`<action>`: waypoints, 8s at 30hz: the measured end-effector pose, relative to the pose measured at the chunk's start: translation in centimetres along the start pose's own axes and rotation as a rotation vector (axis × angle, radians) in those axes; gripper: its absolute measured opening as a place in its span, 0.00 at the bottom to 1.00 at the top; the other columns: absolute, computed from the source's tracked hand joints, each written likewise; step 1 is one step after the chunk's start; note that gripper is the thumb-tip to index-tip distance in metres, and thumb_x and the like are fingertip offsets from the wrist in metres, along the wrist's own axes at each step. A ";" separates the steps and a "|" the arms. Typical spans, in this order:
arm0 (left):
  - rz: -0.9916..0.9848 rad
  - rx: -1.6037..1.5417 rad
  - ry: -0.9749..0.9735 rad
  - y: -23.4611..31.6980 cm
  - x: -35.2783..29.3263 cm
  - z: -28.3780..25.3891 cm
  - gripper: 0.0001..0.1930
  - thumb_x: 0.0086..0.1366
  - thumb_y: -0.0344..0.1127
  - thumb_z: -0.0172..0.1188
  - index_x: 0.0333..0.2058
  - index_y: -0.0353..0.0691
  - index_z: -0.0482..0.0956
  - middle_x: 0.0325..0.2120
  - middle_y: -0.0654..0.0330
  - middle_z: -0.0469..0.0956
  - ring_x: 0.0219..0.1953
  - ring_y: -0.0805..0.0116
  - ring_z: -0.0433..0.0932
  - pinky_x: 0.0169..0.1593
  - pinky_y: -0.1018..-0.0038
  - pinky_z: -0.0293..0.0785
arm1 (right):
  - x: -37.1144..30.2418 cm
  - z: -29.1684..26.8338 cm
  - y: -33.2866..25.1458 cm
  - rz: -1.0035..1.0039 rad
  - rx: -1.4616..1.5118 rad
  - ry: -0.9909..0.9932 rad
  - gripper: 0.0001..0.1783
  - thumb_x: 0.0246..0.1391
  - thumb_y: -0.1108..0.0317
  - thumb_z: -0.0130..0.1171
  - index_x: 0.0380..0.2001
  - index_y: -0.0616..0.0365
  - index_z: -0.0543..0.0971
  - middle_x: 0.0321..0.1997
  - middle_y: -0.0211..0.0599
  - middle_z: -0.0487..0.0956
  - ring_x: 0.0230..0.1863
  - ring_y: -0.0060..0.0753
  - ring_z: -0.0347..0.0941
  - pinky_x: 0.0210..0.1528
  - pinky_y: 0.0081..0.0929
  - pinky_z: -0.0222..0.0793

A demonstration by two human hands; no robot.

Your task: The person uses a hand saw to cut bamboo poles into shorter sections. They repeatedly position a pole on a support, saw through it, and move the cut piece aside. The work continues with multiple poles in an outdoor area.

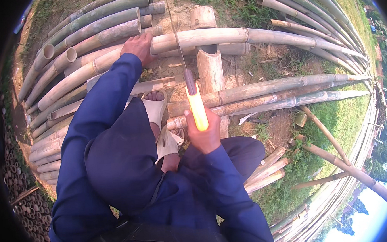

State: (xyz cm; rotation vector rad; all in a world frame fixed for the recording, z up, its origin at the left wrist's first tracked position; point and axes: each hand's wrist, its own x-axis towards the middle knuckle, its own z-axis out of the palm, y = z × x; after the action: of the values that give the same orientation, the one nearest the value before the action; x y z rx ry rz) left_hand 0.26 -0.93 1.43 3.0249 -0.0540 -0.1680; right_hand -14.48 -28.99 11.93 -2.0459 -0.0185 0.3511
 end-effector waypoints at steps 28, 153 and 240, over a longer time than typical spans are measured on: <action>-0.008 -0.015 0.017 -0.4 -0.5 1.4 0.31 0.50 0.48 0.77 0.47 0.39 0.73 0.47 0.50 0.81 0.52 0.52 0.82 0.56 0.59 0.76 | -5.2 -1.4 1.4 0.075 0.073 -0.002 0.07 0.60 0.73 0.66 0.38 0.67 0.81 0.23 0.37 0.77 0.22 0.25 0.69 0.29 0.29 0.69; -0.013 -0.045 0.134 -1.8 -0.5 2.8 0.30 0.52 0.49 0.75 0.50 0.47 0.73 0.47 0.55 0.81 0.51 0.52 0.81 0.55 0.56 0.75 | -4.0 -0.1 -0.1 -0.008 -0.078 -0.025 0.10 0.61 0.71 0.67 0.40 0.68 0.83 0.25 0.36 0.79 0.28 0.19 0.73 0.32 0.26 0.71; 0.050 -0.128 0.145 -4.9 -2.8 1.3 0.35 0.46 0.50 0.77 0.52 0.46 0.75 0.45 0.51 0.84 0.45 0.46 0.84 0.51 0.54 0.79 | -6.4 -3.8 -3.9 -0.083 -0.085 0.013 0.07 0.57 0.77 0.65 0.39 0.66 0.83 0.22 0.40 0.80 0.21 0.34 0.78 0.28 0.29 0.71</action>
State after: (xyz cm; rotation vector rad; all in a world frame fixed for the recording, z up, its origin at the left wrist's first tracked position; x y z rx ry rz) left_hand -2.52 3.89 -0.06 2.8950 -0.1018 0.0507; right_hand -19.15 -31.40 18.47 -2.1247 -0.1116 0.2900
